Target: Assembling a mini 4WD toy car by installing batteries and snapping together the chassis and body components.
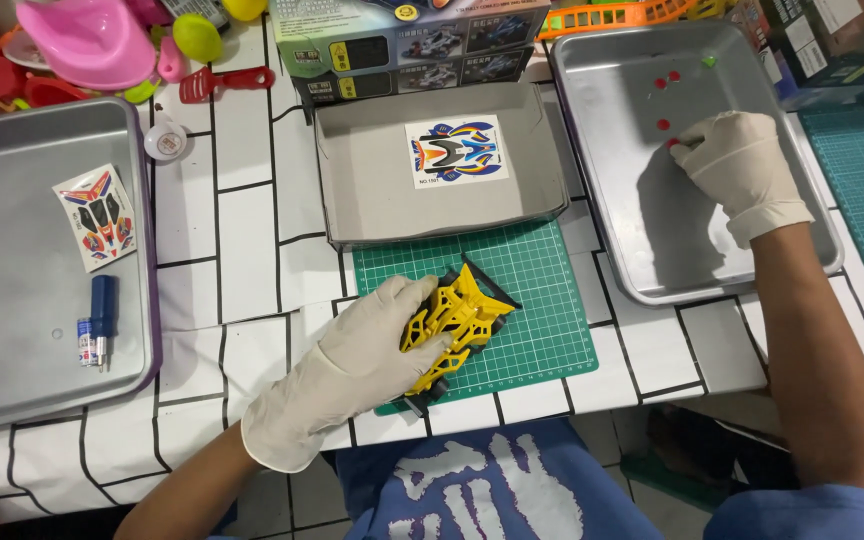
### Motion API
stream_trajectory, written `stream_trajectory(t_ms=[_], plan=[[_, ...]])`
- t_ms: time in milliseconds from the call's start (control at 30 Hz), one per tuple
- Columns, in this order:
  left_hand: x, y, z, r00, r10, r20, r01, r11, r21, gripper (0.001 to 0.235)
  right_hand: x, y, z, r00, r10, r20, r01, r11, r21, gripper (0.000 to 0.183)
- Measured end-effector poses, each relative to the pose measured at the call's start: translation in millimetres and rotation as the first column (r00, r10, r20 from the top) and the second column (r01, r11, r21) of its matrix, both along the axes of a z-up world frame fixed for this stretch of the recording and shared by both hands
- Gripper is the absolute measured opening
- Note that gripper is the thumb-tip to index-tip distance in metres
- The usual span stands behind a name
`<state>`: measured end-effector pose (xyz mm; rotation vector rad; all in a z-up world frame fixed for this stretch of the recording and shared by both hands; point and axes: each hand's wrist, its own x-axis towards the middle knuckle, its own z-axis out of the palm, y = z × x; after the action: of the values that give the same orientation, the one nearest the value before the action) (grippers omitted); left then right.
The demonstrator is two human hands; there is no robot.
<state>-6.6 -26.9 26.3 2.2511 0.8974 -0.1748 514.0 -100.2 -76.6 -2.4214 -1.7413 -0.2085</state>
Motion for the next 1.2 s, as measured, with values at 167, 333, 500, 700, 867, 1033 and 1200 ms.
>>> stream_trajectory(t_ms=[167, 333, 500, 700, 867, 1033, 1200], plan=[[-2.6, -3.2, -4.4, 0.999, -0.028, 0.034, 0.025, 0.996, 0.084, 0.085, -0.1, 6.5, 0.4, 0.997, -0.026, -0.071, 0.027, 1.000, 0.010, 0.016], [-16.3, -22.5, -25.6, 0.985, -0.034, 0.170, -0.023, 0.947, 0.320, 0.118, -23.0, 8.4, 22.7, 0.926, -0.090, -0.367, 0.134, 0.986, 0.096, 0.007], [-28.8, -27.7, -50.7, 0.991, -0.114, 0.076, 0.060, 0.858, 0.510, 0.143, -120.5, -2.9, 89.9, 0.783, -0.114, -0.612, 0.300, 0.930, 0.211, 0.023], [-34.3, 5.6, -54.5, 0.970, -0.229, 0.077, 0.171, 0.875, 0.452, 0.124, -235.2, -31.4, 142.0, 0.636, -0.197, -0.746, 0.282, 0.959, -0.013, 0.018], [-39.1, 21.2, -56.4, 0.951, -0.282, 0.131, 0.199, 0.876, 0.439, 0.150, -251.5, -66.4, 60.9, 0.771, 0.334, -0.543, -0.388, 0.922, 0.016, 0.019], [-41.6, 27.0, -59.6, 0.939, -0.317, 0.133, 0.227, 0.864, 0.450, 0.148, -262.5, -72.4, 21.8, 0.745, 0.503, -0.438, -0.408, 0.863, 0.298, 0.022], [-42.1, 27.7, -61.2, 0.945, -0.310, 0.109, 0.225, 0.853, 0.471, 0.150, -265.8, -69.8, 23.8, 0.782, 0.478, -0.401, -0.413, 0.878, 0.242, 0.022]])
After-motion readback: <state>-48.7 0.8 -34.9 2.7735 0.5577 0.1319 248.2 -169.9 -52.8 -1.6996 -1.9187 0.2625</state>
